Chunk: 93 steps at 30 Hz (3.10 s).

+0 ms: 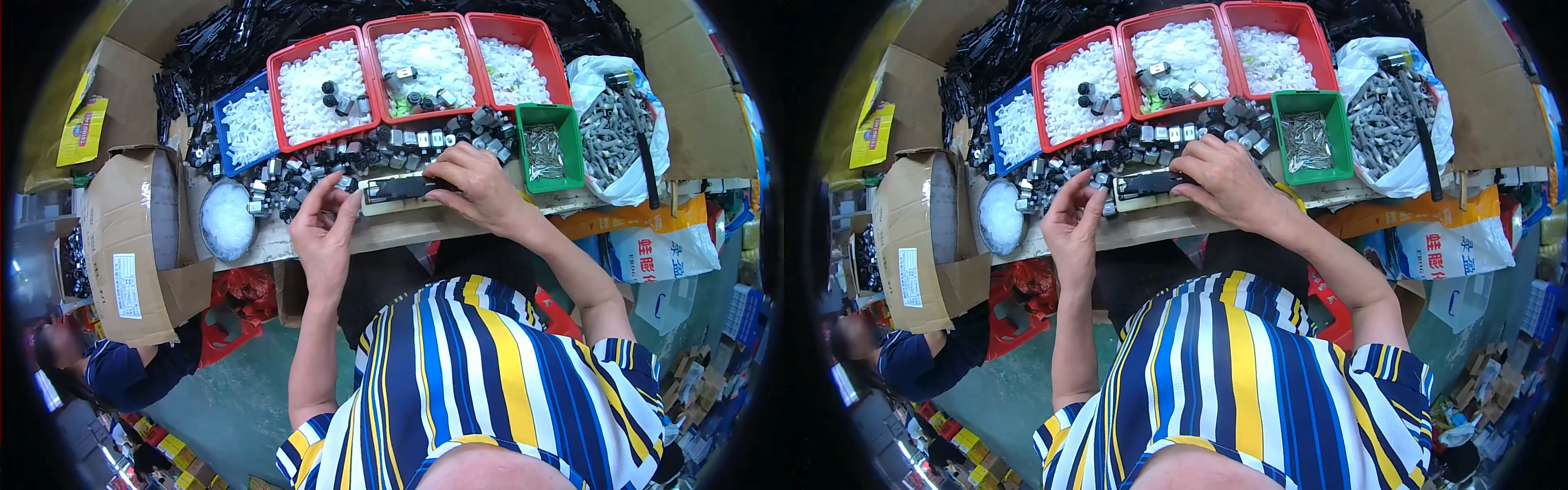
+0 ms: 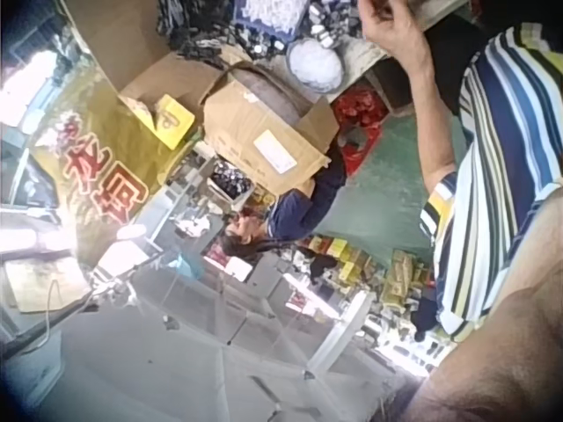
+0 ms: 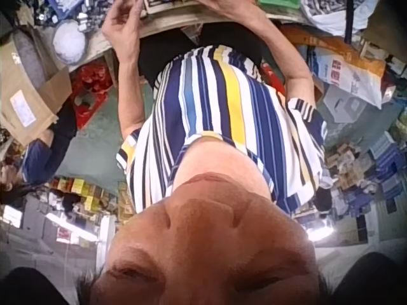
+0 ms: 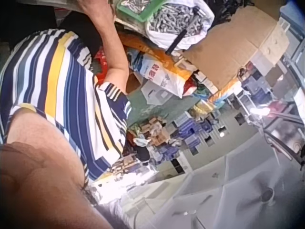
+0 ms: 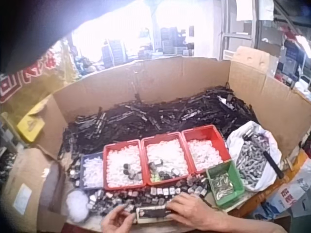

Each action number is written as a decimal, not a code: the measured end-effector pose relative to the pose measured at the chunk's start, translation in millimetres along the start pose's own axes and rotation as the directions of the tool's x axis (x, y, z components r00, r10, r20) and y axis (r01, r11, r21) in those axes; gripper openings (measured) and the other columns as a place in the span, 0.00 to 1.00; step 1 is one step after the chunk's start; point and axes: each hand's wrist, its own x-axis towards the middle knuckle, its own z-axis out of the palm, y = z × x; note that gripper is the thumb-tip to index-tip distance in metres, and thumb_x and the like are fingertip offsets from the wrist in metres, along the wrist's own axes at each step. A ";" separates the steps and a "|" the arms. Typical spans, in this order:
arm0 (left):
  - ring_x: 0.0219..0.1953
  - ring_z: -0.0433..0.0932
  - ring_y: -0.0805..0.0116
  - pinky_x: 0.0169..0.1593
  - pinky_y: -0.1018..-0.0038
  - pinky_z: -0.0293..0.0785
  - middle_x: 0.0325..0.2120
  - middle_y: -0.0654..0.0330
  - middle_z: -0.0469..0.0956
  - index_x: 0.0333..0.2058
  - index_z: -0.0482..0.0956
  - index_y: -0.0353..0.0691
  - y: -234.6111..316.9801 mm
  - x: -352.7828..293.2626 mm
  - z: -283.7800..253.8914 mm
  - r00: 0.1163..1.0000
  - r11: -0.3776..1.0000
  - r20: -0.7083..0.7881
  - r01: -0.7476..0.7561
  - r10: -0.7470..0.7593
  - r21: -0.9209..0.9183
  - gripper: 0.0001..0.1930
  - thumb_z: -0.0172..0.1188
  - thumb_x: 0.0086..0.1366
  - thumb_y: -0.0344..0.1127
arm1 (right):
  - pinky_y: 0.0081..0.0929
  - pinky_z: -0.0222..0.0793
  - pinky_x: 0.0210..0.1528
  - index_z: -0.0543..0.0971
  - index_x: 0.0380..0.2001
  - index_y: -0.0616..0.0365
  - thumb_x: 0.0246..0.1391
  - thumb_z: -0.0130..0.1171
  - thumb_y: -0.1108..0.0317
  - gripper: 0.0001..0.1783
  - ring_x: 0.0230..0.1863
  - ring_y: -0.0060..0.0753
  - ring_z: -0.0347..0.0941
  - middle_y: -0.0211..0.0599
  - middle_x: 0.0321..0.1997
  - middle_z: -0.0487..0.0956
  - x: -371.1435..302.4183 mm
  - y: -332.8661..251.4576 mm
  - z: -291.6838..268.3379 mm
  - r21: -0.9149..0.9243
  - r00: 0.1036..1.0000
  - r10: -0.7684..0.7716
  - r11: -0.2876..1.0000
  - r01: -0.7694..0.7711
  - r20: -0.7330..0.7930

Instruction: The person assembles small metal lock cylinders at a workbench. They pick up lock bodies and internal components, insert pins into the cylinders, and use pliers to adjust or secure parts. The person works with multiple lock units, placing finished or partially assembled items into a tray.

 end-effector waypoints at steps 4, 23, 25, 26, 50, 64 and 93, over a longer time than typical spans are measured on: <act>0.32 0.72 0.82 0.38 0.83 0.70 0.31 0.66 0.77 0.51 0.78 0.31 -3.7 -3.3 -11.1 0.999 0.990 -0.020 -0.036 0.039 0.133 0.19 0.67 0.61 0.25 | 0.36 0.63 0.43 0.78 0.40 0.56 0.52 0.65 0.61 0.15 0.45 0.37 0.71 0.34 0.38 0.74 1.8 0.8 6.2 -0.015 0.999 -0.005 1.000 0.006 0.041; 0.45 0.78 0.56 0.47 0.63 0.72 0.41 0.55 0.79 0.41 0.83 0.40 -24.4 11.9 36.6 0.695 0.502 0.488 -0.719 0.528 0.480 0.14 0.66 0.53 0.25 | 0.39 0.68 0.44 0.79 0.42 0.57 0.51 0.65 0.64 0.15 0.47 0.41 0.73 0.37 0.41 0.76 1.4 -1.9 -2.4 -0.132 0.999 0.010 0.991 -0.004 0.049; 0.42 0.79 0.56 0.45 0.63 0.73 0.39 0.56 0.79 0.41 0.83 0.41 -26.6 13.8 36.3 0.670 0.465 0.494 -0.741 0.554 0.484 0.16 0.66 0.52 0.24 | 0.40 0.70 0.43 0.79 0.41 0.59 0.50 0.66 0.66 0.15 0.45 0.43 0.75 0.39 0.41 0.77 -5.0 12.6 -28.2 -0.117 0.998 0.019 0.993 -0.027 -0.063; 0.42 0.79 0.56 0.45 0.63 0.73 0.38 0.56 0.79 0.41 0.82 0.40 -26.4 13.8 35.4 0.675 0.466 0.499 -0.737 0.544 0.490 0.15 0.66 0.51 0.24 | 0.40 0.72 0.42 0.79 0.39 0.61 0.49 0.67 0.67 0.15 0.41 0.48 0.77 0.44 0.39 0.79 -6.0 21.8 -51.1 -0.105 0.985 0.066 0.991 -0.083 -0.162; 0.45 0.80 0.53 0.47 0.63 0.78 0.41 0.49 0.78 0.41 0.79 0.30 -24.1 12.1 38.4 0.544 0.235 0.613 -0.826 0.573 0.513 0.15 0.61 0.52 0.22 | 0.43 0.74 0.33 0.71 0.42 0.59 0.56 0.56 0.74 0.11 0.32 0.53 0.78 0.48 0.30 0.77 -55.2 -1.3 -68.9 -0.097 0.988 0.155 0.983 -0.155 -0.005; 0.46 0.79 0.51 0.47 0.63 0.77 0.43 0.46 0.78 0.43 0.79 0.28 -28.1 8.9 38.6 0.545 0.227 0.603 -0.821 0.582 0.523 0.16 0.59 0.54 0.25 | 0.39 0.64 0.27 0.74 0.53 0.59 0.51 0.60 0.78 0.23 0.23 0.43 0.71 0.40 0.25 0.70 -58.5 -25.5 -55.2 -0.386 0.986 0.143 0.917 -0.098 0.089; 0.58 0.70 0.49 0.60 0.62 0.71 0.54 0.46 0.70 0.52 0.73 0.24 -41.6 -30.1 50.8 0.607 0.356 0.584 -0.793 0.539 0.495 0.25 0.54 0.53 0.23 | 0.37 0.71 0.26 0.73 0.56 0.59 0.51 0.57 0.76 0.26 0.24 0.43 0.76 0.40 0.25 0.75 -10.3 -27.9 -26.0 -0.332 0.989 -0.003 0.942 0.053 0.148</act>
